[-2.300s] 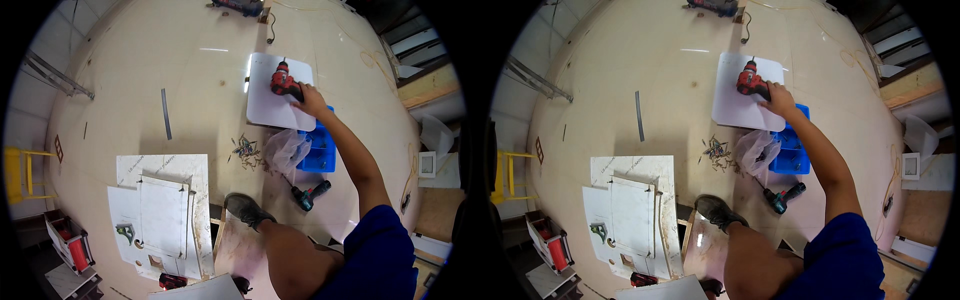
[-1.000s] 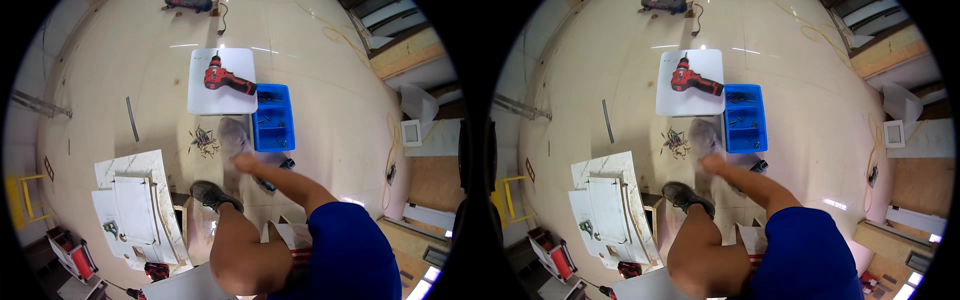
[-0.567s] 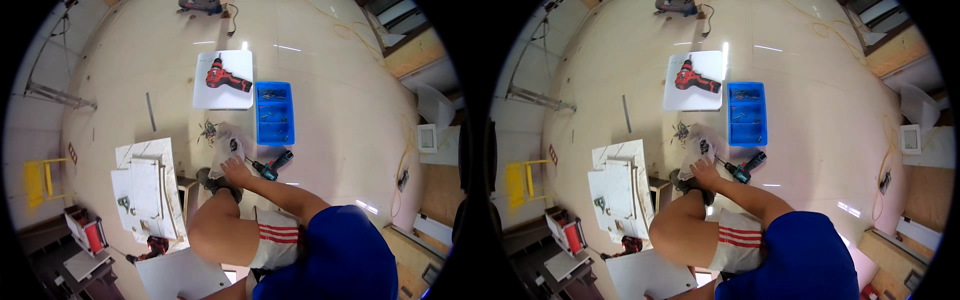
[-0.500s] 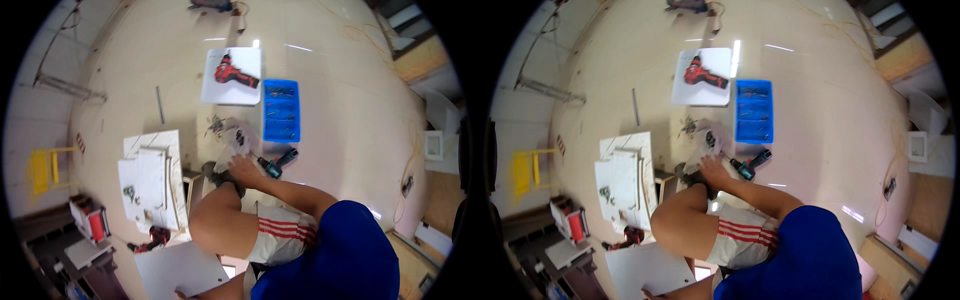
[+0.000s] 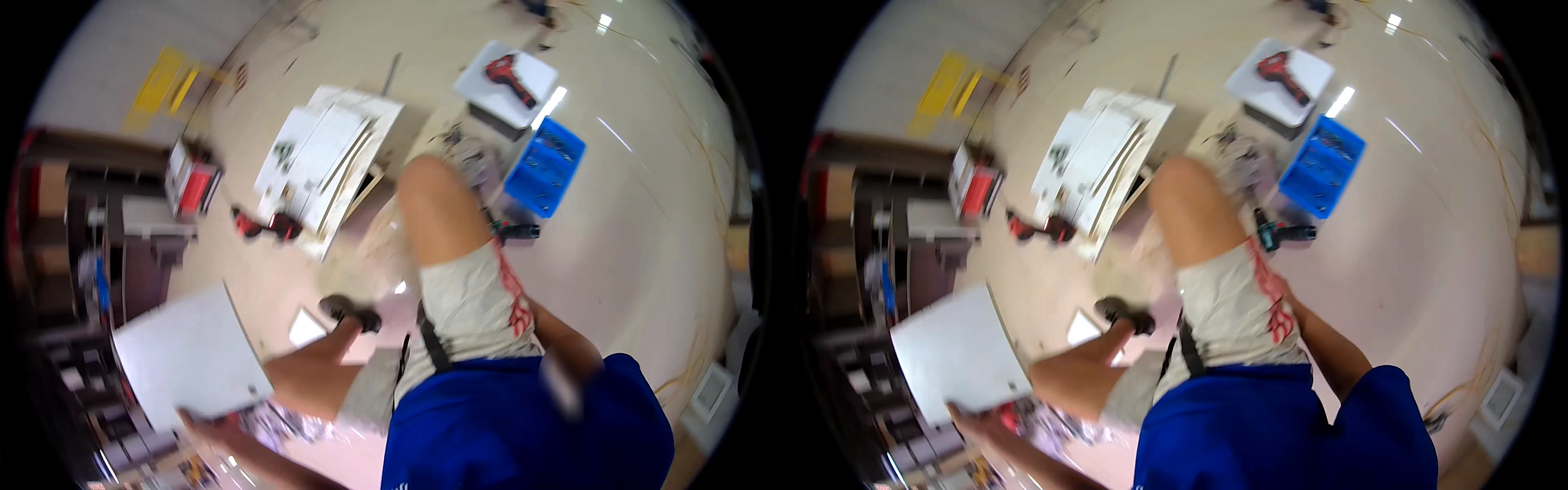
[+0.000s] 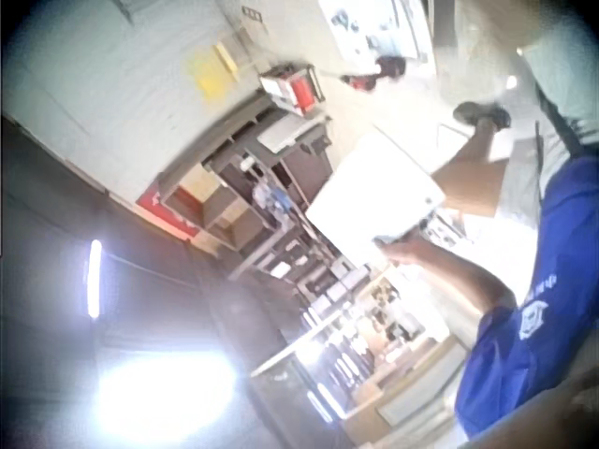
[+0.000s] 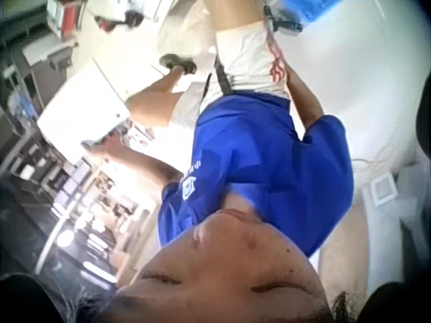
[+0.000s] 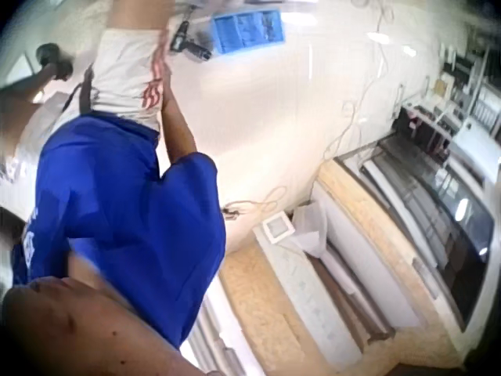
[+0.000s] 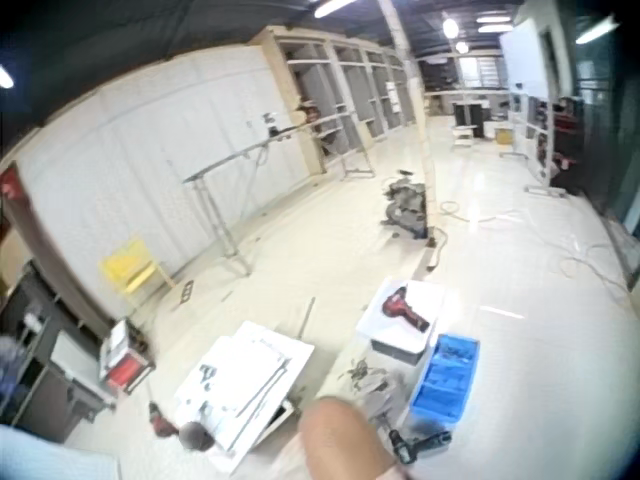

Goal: The person places a white panel on a workbench, aligns it, and uses a cordless drill to create holes at marked locations. The person repeats this process for multiple panels, flipping them as needed and securing them with fasteners.

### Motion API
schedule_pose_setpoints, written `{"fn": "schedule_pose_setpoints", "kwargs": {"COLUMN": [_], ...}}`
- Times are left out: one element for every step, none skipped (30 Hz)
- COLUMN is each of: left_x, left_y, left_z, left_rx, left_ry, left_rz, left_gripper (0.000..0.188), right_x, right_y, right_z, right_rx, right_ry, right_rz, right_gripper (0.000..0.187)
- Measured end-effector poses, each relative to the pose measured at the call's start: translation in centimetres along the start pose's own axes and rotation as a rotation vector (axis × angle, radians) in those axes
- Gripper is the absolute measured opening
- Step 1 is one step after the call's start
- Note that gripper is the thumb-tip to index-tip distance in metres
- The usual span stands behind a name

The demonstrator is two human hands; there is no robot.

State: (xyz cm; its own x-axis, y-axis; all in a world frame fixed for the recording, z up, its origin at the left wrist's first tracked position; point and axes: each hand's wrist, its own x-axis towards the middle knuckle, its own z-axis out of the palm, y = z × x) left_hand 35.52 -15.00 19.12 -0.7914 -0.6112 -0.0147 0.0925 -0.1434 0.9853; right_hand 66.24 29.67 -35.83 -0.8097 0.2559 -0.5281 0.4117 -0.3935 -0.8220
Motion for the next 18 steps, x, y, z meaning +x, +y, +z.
{"fn": "schedule_pose_setpoints", "kwargs": {"left_x": [0.1, -0.1, -0.4, 0.5, 1.7, 2.0, 2.2, 0.7, -0.1, -0.1, 0.1, 0.4, 1.0, 0.7, 0.0, -0.6, -0.8, 0.0], "left_y": [0.5, -0.6, -0.6, -0.8, -1.9, -1.8, -1.7, -1.8, -2.1, -2.6, -3.0, -3.6, -4.4, -4.2, -4.0, -3.8, -3.8, -4.4], "left_z": [-0.6, -0.4, -0.4, -2.3, -3.9, -5.4, -6.6, -6.1, -6.5, -7.6, -8.9, -9.9, -11.0, -11.7, -11.5, -11.2, -11.2, -12.1], "left_rx": [-0.003, -0.101, -0.208, -0.277, -0.35, -0.394, -0.437, -0.457, -0.481, -0.484, -0.481, -0.499, -0.516, -0.521, -0.534, -0.57, -0.605, -0.642], "left_ry": [0.031, 0.025, 0.01, -0.017, -0.058, -0.048, -0.039, 0.026, 0.002, -0.011, -0.018, -0.021, -0.024, 0.023, 0.063, 0.112, 0.162, 0.145], "left_rz": [-0.068, -0.054, -0.011, -0.013, -0.031, -0.026, -0.023, -0.04, -0.051, -0.048, -0.047, -0.05, -0.044, -0.036, -0.032, -0.033, -0.033, -0.047], "left_gripper": [0.064, 0.061, 0.057, 0.054, 0.051, 0.05, 0.048, 0.046, 0.047, 0.048, 0.048, 0.049, 0.049, 0.049, 0.049, 0.049, 0.049, 0.048], "right_x": [-0.3, -0.6, -0.3, 0.4, 0.6, 1.3, 1.8, 1.6, 1.6, 0.9, 0.1, 0.0, 0.3, -0.2, -0.6, -0.2, 0.0, 0.3], "right_y": [-1.7, -3.9, -6.2, -8.4, -10.8, -13.3, -15.6, -18.2, -21.1, -23.9, -27.0, -29.4, -31.0, -32.8, -34.7, -35.9, -36.9, -37.8], "right_z": [-0.3, -1.4, -1.9, -1.9, -2.6, -2.3, -2.0, -2.4, -2.6, -1.6, -0.5, -0.9, -1.2, -0.1, 0.9, 1.5, 2.3, 3.6], "right_rx": [0.151, 0.276, 0.386, 0.454, 0.507, 0.527, 0.518, 0.454, 0.366, 0.25, 0.131, 0.164, 0.203, 0.163, 0.123, 0.073, 0.023, -0.058], "right_ry": [-0.009, 0.02, 0.028, 0.045, 0.074, 0.086, 0.095, 0.131, 0.166, 0.195, 0.231, 0.221, 0.204, 0.18, 0.163, 0.175, 0.188, 0.211], "right_rz": [0.058, 0.093, 0.094, 0.075, 0.044, 0.014, -0.023, -0.082, -0.149, -0.219, -0.288, -0.314, -0.341, -0.348, -0.365, -0.373, -0.383, -0.377], "right_gripper": [0.031, 0.031, 0.031, 0.03, 0.03, 0.03, 0.029, 0.029, 0.029, 0.029, 0.03, 0.032, 0.036, 0.039, 0.042, 0.044, 0.045, 0.046]}}
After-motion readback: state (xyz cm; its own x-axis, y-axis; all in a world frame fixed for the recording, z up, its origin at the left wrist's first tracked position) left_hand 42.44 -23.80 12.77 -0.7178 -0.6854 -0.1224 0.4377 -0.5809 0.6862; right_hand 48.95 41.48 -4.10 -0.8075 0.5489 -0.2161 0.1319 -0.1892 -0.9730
